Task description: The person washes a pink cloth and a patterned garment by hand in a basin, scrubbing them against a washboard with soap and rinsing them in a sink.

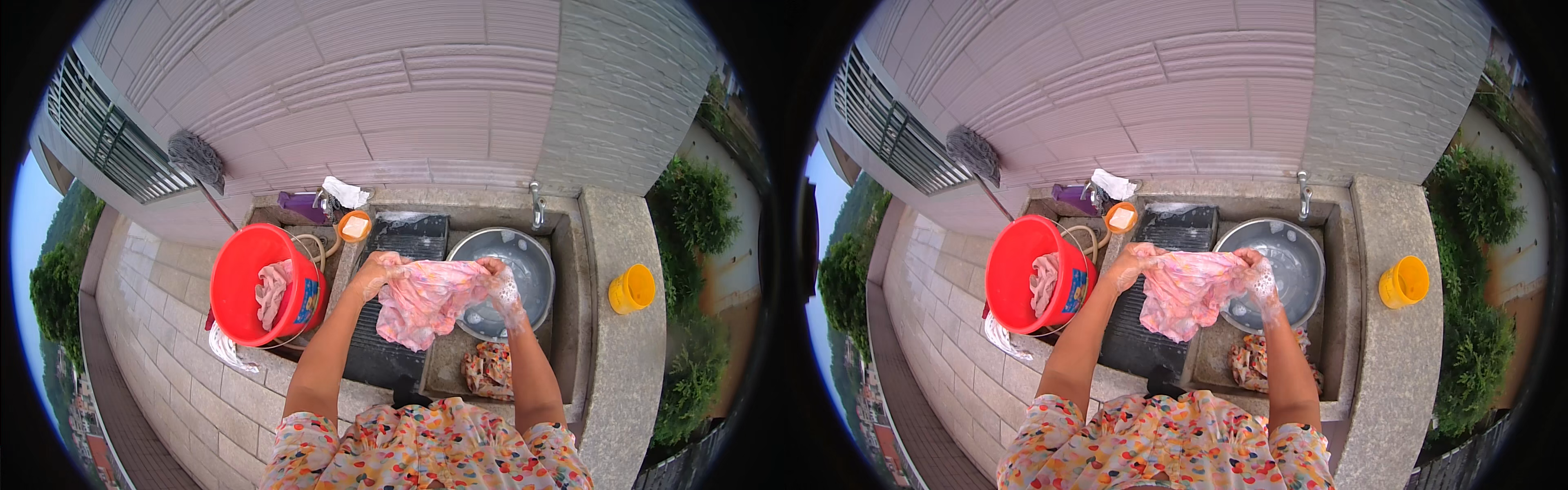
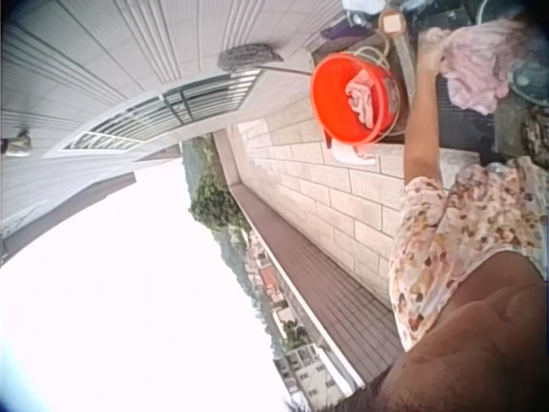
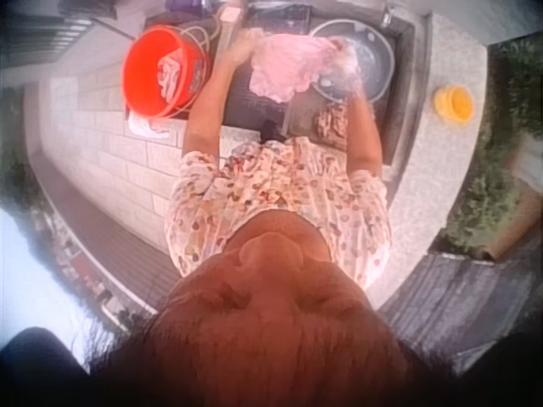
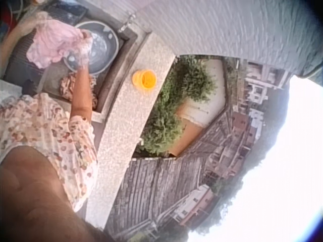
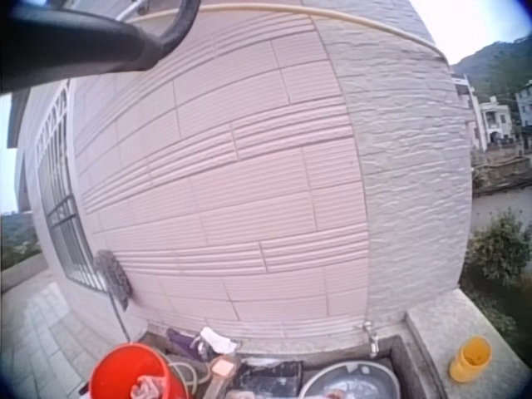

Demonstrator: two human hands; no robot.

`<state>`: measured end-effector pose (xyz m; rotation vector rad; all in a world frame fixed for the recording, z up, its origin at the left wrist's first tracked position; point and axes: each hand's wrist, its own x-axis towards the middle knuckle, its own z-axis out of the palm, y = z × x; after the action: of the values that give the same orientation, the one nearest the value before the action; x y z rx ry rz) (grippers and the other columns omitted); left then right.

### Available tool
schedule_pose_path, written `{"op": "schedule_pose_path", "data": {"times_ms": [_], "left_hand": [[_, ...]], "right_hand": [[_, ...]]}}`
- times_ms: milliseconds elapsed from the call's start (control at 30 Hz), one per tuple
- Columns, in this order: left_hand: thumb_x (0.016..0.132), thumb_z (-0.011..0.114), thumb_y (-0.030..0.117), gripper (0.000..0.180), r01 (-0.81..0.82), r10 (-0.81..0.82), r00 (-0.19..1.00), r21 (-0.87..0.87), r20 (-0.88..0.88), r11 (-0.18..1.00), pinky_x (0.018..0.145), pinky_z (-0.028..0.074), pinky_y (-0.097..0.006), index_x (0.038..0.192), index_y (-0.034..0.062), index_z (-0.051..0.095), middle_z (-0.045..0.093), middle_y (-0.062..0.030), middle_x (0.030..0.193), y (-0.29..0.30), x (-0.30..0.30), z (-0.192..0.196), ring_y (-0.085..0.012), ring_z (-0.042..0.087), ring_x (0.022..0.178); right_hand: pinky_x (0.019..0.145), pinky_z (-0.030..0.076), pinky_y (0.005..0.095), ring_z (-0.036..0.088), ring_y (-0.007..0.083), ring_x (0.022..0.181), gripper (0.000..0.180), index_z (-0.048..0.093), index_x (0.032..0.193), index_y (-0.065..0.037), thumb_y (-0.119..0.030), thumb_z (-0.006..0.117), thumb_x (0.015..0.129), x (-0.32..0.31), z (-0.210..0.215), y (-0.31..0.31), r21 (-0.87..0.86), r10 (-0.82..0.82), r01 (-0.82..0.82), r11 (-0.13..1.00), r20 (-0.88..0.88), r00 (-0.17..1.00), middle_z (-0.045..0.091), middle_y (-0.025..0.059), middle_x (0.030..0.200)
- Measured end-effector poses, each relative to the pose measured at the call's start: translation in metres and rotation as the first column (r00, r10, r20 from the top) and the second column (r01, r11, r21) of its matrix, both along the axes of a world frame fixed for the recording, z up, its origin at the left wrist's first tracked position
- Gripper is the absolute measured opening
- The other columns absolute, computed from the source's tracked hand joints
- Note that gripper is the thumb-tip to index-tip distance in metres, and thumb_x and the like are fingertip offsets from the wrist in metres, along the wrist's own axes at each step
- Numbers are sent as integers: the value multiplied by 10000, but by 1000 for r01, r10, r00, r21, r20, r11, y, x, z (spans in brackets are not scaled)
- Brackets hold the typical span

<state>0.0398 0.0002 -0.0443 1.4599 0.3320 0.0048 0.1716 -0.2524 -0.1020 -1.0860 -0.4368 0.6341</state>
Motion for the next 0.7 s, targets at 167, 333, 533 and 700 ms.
{"op": "schedule_pose_path", "data": {"times_ms": [167,333,533,700], "left_hand": [[768,530,-42,147,-225,332,924,-432,189,873,705,471,-290,727,76,453,572,-77,796,-24,12,0,-168,564,740],[754,583,109,100,-265,-84,889,657,449,706,590,466,-349,753,54,500,576,-120,751,-151,11,15,-238,588,673],[754,619,207,201,-313,80,950,903,303,294,487,446,-433,655,45,554,571,-155,586,-123,22,-7,-347,577,549],[713,610,137,123,-368,41,922,842,384,394,541,459,-427,682,30,557,570,-180,606,-142,13,-5,-338,588,575]], "right_hand": [[618,512,298,611,161,742,256,565,1006,13,-172,616,836,-17,-18,18,299,169,-33,954,-443,880,633,108,911],[908,428,369,544,186,989,367,511,1141,-27,-304,388,935,-52,-41,48,877,629,-39,479,-312,712,589,79,1056],[676,510,320,591,148,823,212,569,960,-123,-304,474,905,-95,-22,61,206,115,71,976,-764,634,611,25,869],[730,504,316,579,173,854,212,521,1056,-85,-210,408,928,-96,-15,63,168,46,123,978,-751,659,566,43,969]]}}
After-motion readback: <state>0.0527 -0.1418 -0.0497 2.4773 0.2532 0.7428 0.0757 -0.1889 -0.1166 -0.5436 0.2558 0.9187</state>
